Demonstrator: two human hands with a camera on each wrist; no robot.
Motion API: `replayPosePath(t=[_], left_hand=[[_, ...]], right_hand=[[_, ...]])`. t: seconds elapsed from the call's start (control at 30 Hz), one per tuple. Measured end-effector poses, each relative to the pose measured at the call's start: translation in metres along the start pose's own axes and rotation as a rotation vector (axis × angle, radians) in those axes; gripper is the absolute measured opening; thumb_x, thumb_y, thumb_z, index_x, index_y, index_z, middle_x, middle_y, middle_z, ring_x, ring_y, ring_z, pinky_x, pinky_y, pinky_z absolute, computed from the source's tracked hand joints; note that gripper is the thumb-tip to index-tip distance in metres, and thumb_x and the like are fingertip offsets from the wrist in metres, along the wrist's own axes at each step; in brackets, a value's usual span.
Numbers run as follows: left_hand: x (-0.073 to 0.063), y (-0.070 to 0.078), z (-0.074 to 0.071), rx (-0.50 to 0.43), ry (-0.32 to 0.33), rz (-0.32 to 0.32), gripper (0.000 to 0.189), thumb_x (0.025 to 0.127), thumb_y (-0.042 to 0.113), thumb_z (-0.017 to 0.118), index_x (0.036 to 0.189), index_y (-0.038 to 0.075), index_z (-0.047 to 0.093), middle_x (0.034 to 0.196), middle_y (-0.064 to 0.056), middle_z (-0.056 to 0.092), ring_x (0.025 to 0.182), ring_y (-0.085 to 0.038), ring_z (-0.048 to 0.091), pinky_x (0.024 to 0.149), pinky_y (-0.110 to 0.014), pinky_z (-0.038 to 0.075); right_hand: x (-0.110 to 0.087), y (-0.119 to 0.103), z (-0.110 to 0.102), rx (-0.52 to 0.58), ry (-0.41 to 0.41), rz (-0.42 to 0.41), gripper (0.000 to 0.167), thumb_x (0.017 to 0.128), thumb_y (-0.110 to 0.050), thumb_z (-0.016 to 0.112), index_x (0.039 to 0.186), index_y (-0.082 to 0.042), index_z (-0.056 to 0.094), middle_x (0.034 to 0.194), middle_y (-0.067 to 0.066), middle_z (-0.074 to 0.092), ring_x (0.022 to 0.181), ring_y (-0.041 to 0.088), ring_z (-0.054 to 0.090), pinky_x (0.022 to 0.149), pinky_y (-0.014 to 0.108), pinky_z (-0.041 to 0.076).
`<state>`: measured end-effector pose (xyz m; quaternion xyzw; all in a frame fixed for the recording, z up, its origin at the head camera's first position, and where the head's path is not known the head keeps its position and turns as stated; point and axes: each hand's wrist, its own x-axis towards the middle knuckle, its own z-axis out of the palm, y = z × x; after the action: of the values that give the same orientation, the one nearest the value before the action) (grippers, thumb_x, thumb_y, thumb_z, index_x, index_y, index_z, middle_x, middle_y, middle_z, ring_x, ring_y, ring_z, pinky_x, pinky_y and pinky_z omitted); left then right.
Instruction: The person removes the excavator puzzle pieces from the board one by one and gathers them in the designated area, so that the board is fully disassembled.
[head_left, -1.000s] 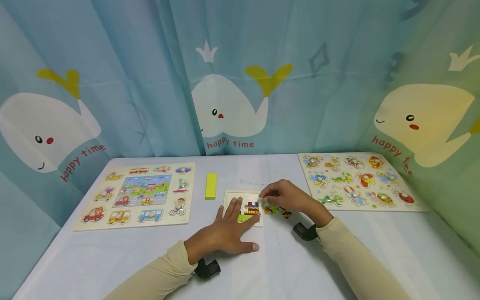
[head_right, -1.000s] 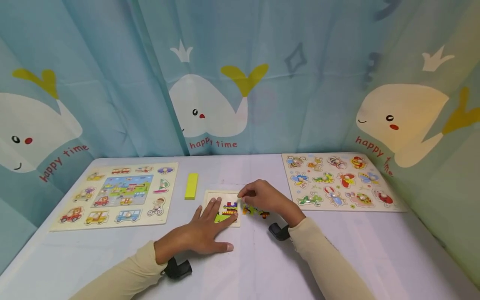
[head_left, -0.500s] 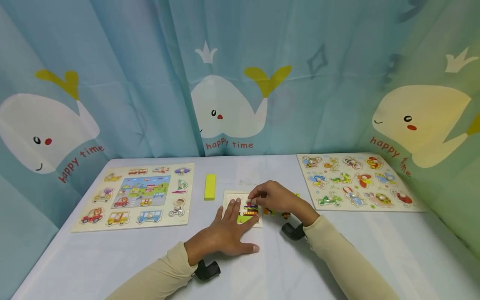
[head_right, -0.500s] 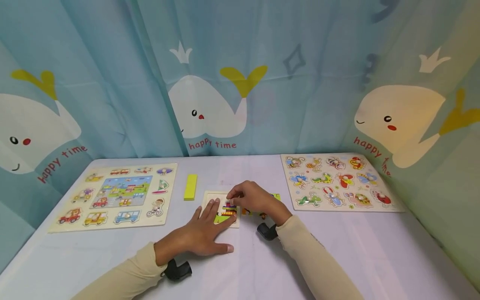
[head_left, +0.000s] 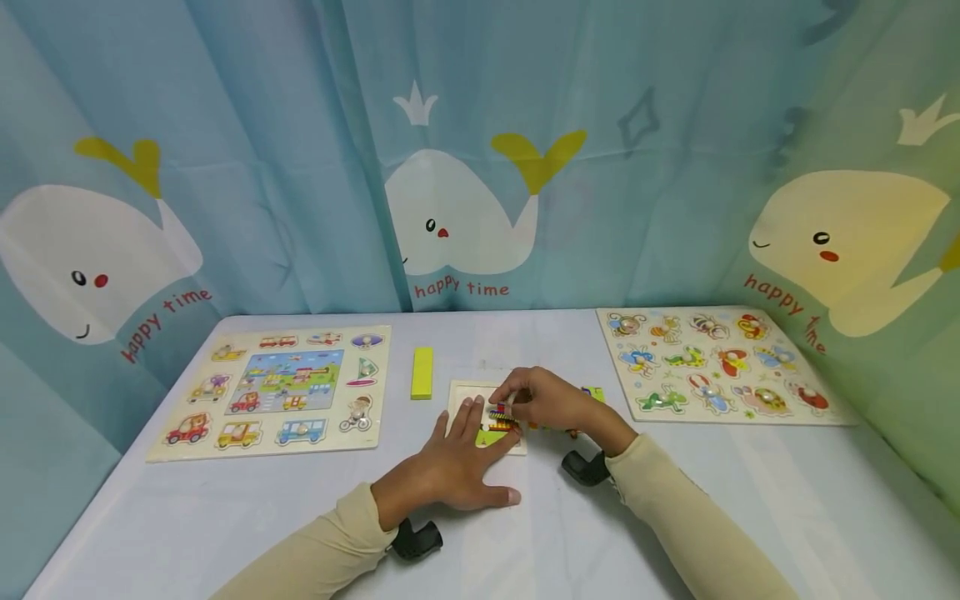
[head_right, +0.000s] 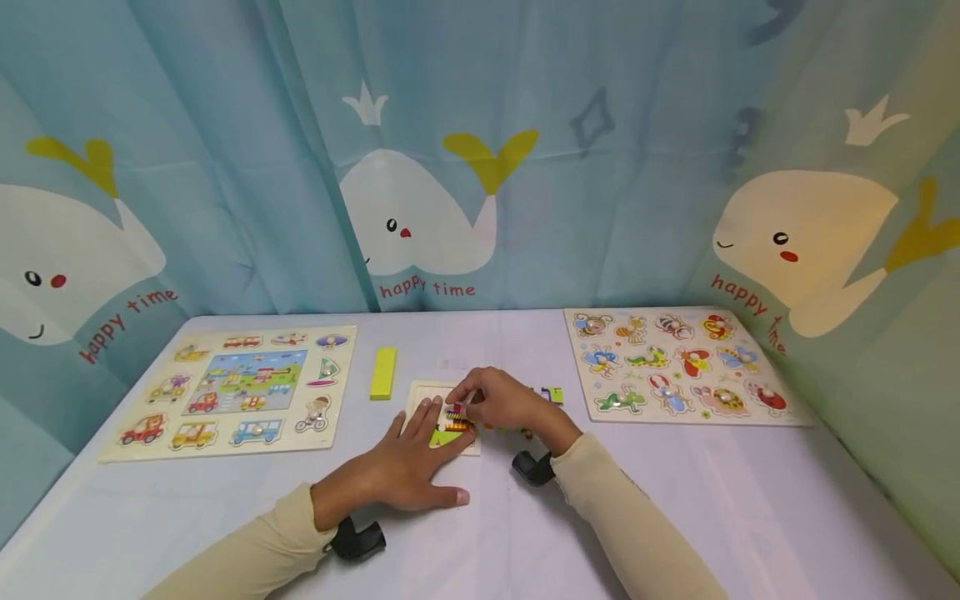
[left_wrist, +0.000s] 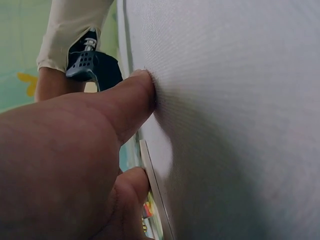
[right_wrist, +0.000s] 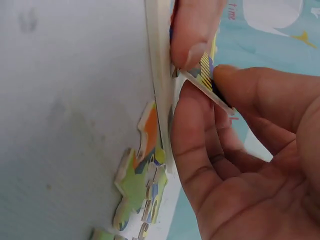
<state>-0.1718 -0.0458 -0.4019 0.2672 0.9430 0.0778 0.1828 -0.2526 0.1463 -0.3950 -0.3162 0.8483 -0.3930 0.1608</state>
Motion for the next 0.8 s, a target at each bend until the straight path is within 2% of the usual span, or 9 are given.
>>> replayPosePath(t=[0.13,0.33,0.6,0.8], left_hand=[[-0.001,0.0,-0.001,-0.001,-0.009,-0.006,0.078,0.087,0.072,0.049,0.154,0.04,0.025,0.161,-0.019,-0.003,0.146,-0.033,-0.008,0.112,-0.057,0.005],[-0.002,0.002,0.0,0.012,0.003,-0.01,0.078,0.087,0.073,0.048,0.154,0.04,0.025,0.16,-0.02,-0.001,0.147,-0.034,-0.006,0.112,-0.057,0.006],[0.0,0.002,0.0,0.013,-0.001,-0.026,0.079,0.086,0.073,0.049,0.154,0.041,0.023,0.16,-0.019,-0.002,0.146,-0.033,-0.007,0.113,-0.057,0.005],[-0.001,0.005,0.0,0.018,0.002,-0.043,0.079,0.085,0.073,0.05,0.153,0.042,0.025,0.16,-0.02,0.001,0.145,-0.04,-0.006,0.113,-0.055,0.008]], right_hand=[[0.0,-0.001,-0.001,0.02,-0.017,-0.018,0.018,0.091,0.004,0.062,0.107,0.004,0.07,0.097,0.006,0.07,0.075,0.013,0.058,0.066,0.025,0.047],[-0.006,-0.001,-0.007,0.008,0.038,-0.064,0.013,0.092,0.002,0.063,0.102,0.003,0.072,0.1,0.009,0.071,0.084,0.017,0.064,0.071,0.027,0.051],[-0.021,0.009,-0.02,0.004,0.084,-0.024,0.014,0.09,0.004,0.061,0.1,0.004,0.072,0.097,0.01,0.071,0.08,0.015,0.063,0.067,0.028,0.05],[-0.038,0.022,-0.033,-0.006,0.112,0.012,0.012,0.091,0.001,0.063,0.099,0.003,0.072,0.092,0.007,0.071,0.07,0.012,0.058,0.06,0.026,0.048]])
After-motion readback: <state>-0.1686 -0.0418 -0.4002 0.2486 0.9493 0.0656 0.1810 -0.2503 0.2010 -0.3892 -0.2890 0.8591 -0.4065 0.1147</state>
